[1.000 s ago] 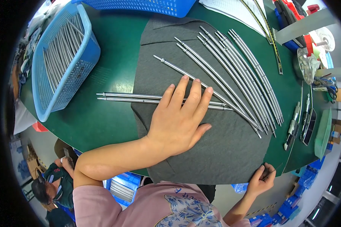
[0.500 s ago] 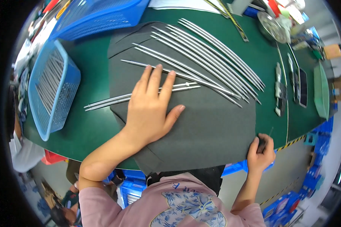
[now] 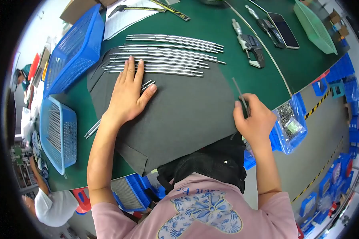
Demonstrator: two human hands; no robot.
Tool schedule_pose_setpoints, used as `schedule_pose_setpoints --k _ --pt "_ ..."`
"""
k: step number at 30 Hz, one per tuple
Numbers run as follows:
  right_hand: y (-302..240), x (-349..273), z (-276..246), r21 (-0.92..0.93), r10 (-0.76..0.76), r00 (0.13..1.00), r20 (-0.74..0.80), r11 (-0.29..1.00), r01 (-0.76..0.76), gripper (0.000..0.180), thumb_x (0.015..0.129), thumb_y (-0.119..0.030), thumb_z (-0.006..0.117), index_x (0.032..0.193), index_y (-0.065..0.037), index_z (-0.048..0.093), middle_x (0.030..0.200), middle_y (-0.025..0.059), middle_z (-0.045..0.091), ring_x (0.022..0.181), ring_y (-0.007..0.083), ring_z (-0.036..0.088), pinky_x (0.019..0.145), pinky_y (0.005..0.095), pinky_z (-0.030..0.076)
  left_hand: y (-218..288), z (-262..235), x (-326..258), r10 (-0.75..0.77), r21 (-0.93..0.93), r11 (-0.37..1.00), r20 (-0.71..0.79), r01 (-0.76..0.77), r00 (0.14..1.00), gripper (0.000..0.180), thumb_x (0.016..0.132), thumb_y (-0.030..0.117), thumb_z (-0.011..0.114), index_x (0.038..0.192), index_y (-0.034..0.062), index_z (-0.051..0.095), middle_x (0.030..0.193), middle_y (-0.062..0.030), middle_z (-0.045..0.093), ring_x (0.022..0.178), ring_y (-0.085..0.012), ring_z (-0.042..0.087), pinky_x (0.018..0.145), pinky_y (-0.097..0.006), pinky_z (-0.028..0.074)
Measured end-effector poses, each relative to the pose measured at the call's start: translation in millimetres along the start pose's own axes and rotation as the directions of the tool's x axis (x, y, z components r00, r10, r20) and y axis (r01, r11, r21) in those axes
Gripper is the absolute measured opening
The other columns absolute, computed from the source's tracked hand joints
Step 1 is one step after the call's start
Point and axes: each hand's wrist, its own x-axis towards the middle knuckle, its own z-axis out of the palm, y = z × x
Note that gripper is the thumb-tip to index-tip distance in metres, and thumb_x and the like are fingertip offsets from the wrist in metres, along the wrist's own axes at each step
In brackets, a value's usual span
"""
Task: The person is using a handheld file to smooth and finish the ends of thin metal rods at a factory workbench.
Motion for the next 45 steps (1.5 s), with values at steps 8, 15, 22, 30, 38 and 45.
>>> schedule_pose_setpoints --k 8,15,22,30,38,45 --pt "4.9 -0.6 -3.9 -0.001 -0.056 0.998 -0.012 0.998 0.056 0.011 0.070 -0.015 0.066 0.077 -0.009 0.060 0.059 0.0039 0.058 0.046 0.0189 0.054 0.041 0.0299 0.039 3.4 -28.5 -37.7 -0.017 -0.124 0.992 -0.350 -0.028 0.936 0.020 0.070 0.002 0.065 0.089 0.0052 0.061 0.088 -0.0087 0.055 0.079 -0.0270 0.054 0.067 -0.036 0.045" --pt "5.2 -0.2 -3.7 0.052 -0.023 1.000 0.011 0.998 0.022 0.011 0.071 -0.016 0.065 0.077 -0.009 0.059 0.062 0.0046 0.060 0.048 0.0201 0.057 0.043 0.0304 0.041 9.4 -24.7 -46.4 -0.016 -0.057 0.998 -0.291 0.000 0.957 0.013 0.071 0.003 0.065 0.083 0.0050 0.062 0.081 -0.0066 0.056 0.073 -0.0246 0.054 0.061 -0.035 0.044" --pt "0.4 1.0 -4.3 0.028 0.046 0.997 0.063 0.998 -0.048 0.012 0.072 -0.018 0.065 0.078 -0.009 0.059 0.063 0.0054 0.061 0.050 0.0210 0.059 0.044 0.0314 0.042 12.6 -24.2 -38.8 -0.044 -0.030 0.999 -0.265 0.038 0.963 0.012 0.071 0.006 0.066 0.080 0.0051 0.059 0.078 -0.0064 0.054 0.069 -0.0248 0.051 0.061 -0.035 0.042" --pt "-8.1 -0.7 -7.7 -0.057 0.112 0.992 0.065 0.992 -0.108 0.012 0.071 -0.016 0.066 0.078 -0.010 0.059 0.056 0.0026 0.057 0.045 0.0176 0.055 0.042 0.0282 0.039 13.2 -26.8 -42.0 -0.130 -0.150 0.984 -0.212 0.099 0.969 0.010 0.072 0.000 0.063 0.079 0.0007 0.056 0.079 -0.0099 0.054 0.071 -0.0271 0.050 0.063 -0.035 0.040" --pt "1.8 2.4 -6.5 -0.075 0.125 0.992 0.035 0.990 -0.122 0.012 0.072 -0.016 0.066 0.078 -0.010 0.058 0.055 0.0022 0.055 0.043 0.0167 0.052 0.042 0.0289 0.037 27.9 -36.1 -47.1 -0.151 -0.436 0.897 -0.137 0.078 0.979 0.014 0.072 -0.006 0.059 0.079 -0.0010 0.047 0.079 -0.0138 0.050 0.069 -0.0315 0.050 0.061 -0.036 0.041" --pt "-9.3 5.8 11.7 0.018 0.087 0.995 0.044 0.996 -0.088 0.014 0.075 -0.017 0.065 0.083 -0.008 0.060 0.059 0.0060 0.057 0.048 0.0200 0.054 0.047 0.0298 0.041 70.8 -29.0 -68.1 0.117 -0.539 0.827 -0.116 -0.161 0.986 0.016 0.070 0.005 0.060 0.081 0.0019 0.049 0.077 -0.0132 0.049 0.071 -0.0315 0.053 0.060 -0.040 0.045"
